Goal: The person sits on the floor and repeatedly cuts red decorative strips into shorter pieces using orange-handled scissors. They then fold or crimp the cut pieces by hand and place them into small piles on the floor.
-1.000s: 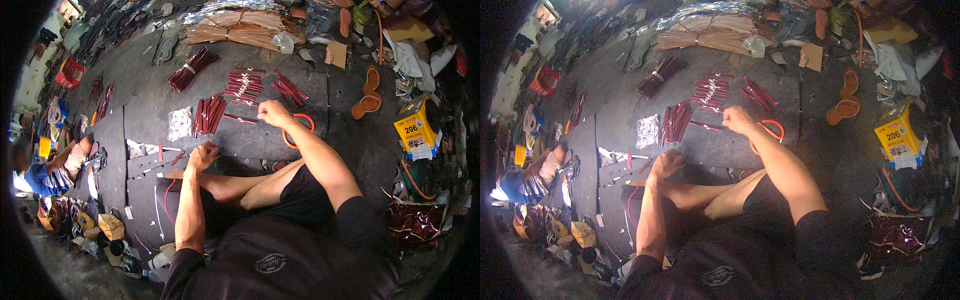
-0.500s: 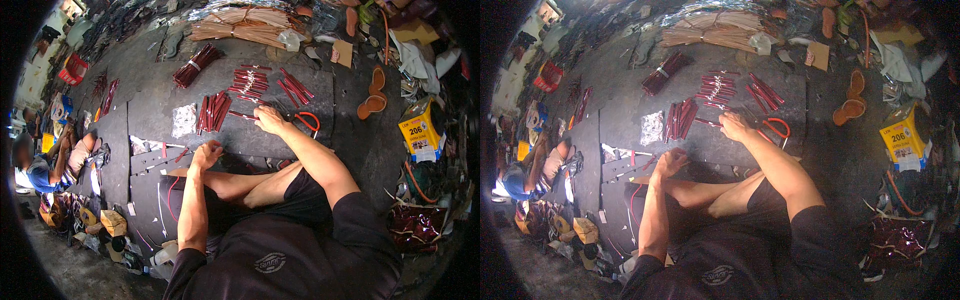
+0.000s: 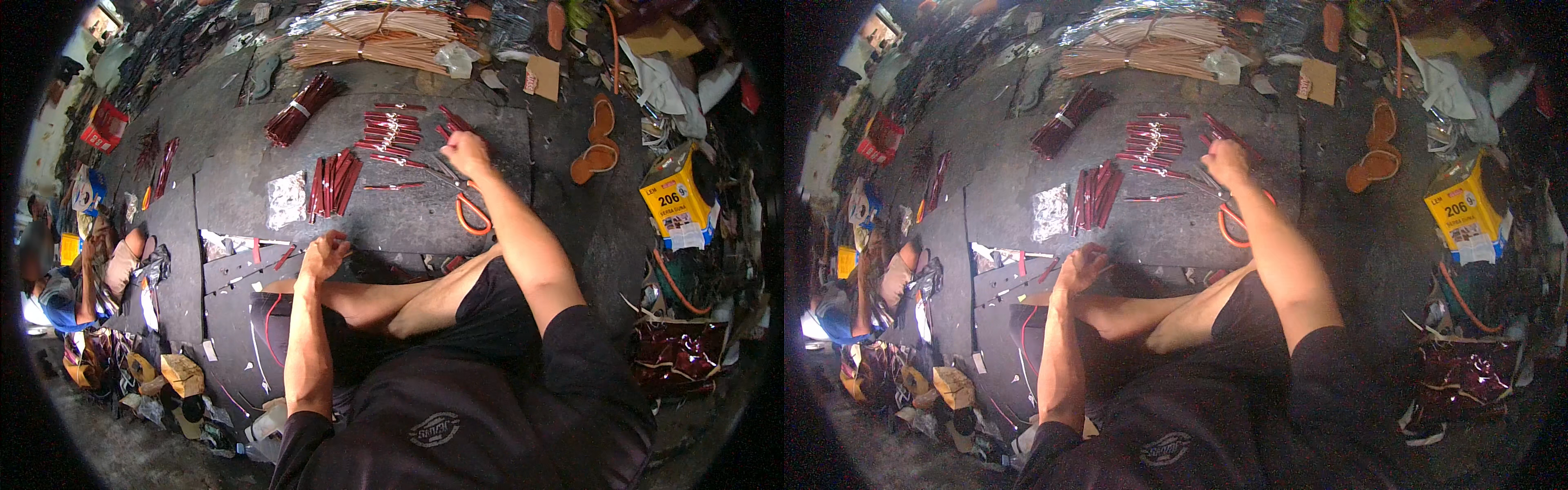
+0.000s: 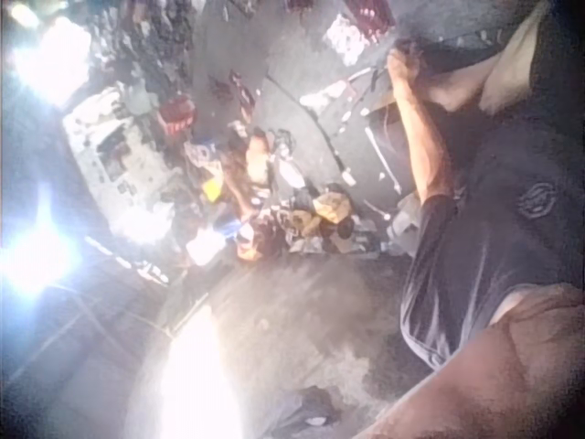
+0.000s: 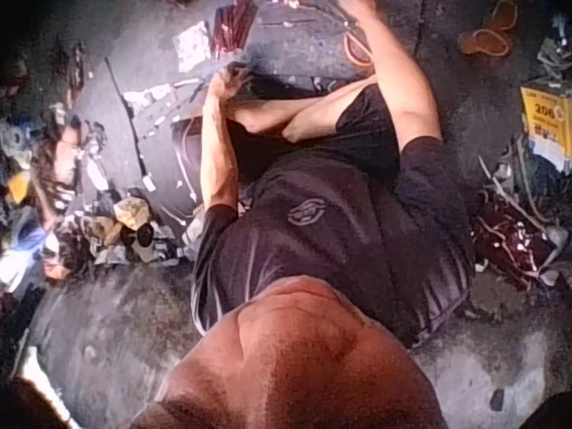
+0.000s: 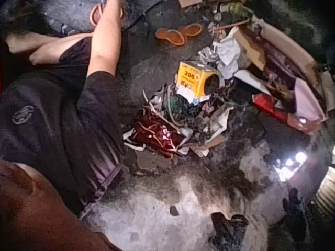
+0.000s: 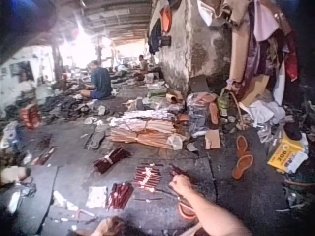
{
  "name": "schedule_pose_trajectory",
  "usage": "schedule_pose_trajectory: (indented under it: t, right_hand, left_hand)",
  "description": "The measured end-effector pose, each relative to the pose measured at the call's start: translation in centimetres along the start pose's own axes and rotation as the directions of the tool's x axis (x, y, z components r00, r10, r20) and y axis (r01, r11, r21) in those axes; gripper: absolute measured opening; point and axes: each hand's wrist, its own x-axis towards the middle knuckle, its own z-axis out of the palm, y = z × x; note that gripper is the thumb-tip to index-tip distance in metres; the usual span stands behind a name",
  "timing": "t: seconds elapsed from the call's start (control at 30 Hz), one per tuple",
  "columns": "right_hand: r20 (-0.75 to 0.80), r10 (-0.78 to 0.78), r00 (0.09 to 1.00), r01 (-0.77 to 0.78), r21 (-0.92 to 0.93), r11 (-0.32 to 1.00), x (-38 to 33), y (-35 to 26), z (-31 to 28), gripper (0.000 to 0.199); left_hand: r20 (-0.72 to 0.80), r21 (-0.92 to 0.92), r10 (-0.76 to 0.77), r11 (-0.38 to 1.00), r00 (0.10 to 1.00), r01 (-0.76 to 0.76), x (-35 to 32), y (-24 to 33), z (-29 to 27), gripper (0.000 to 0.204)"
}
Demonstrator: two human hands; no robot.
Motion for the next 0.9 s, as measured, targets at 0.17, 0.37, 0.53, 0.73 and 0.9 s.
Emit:
schedule_pose_trajectory:
  t: [0.17,0.37,0.53,0.73,0.9]
  right_hand:
    - [-0.047,0.115,0.992,-0.112,0.068,0.991,0.2,4.2,-1.9,0.024]
    - [-0.158,-0.054,0.986,0.086,0.202,0.976,2.1,3.5,-0.7,0.017]
    - [-0.188,-0.262,0.947,0.292,0.159,0.943,5.5,-0.1,1.2,0.010]
    - [-0.218,-0.324,0.921,0.351,0.096,0.932,10.0,-2.0,5.6,0.011]
    - [-0.225,-0.361,0.905,0.381,0.053,0.923,12.0,-2.6,8.2,0.010]
  left_hand:
    - [-0.006,0.012,-0.002,1.000,1.000,0.002,0.6,-1.1,0.6,0.034]
    - [-0.018,0.032,0.045,0.999,0.999,-0.044,-0.1,1.2,-0.3,0.033]
    - [-0.031,0.109,0.009,0.994,0.999,-0.006,-0.2,1.7,-0.6,0.033]
    - [-0.001,0.049,-0.043,0.998,0.999,0.044,0.7,1.7,-1.0,0.034]
    - [0.032,-0.008,-0.049,0.999,0.998,0.049,0.7,2.2,-1.2,0.032]
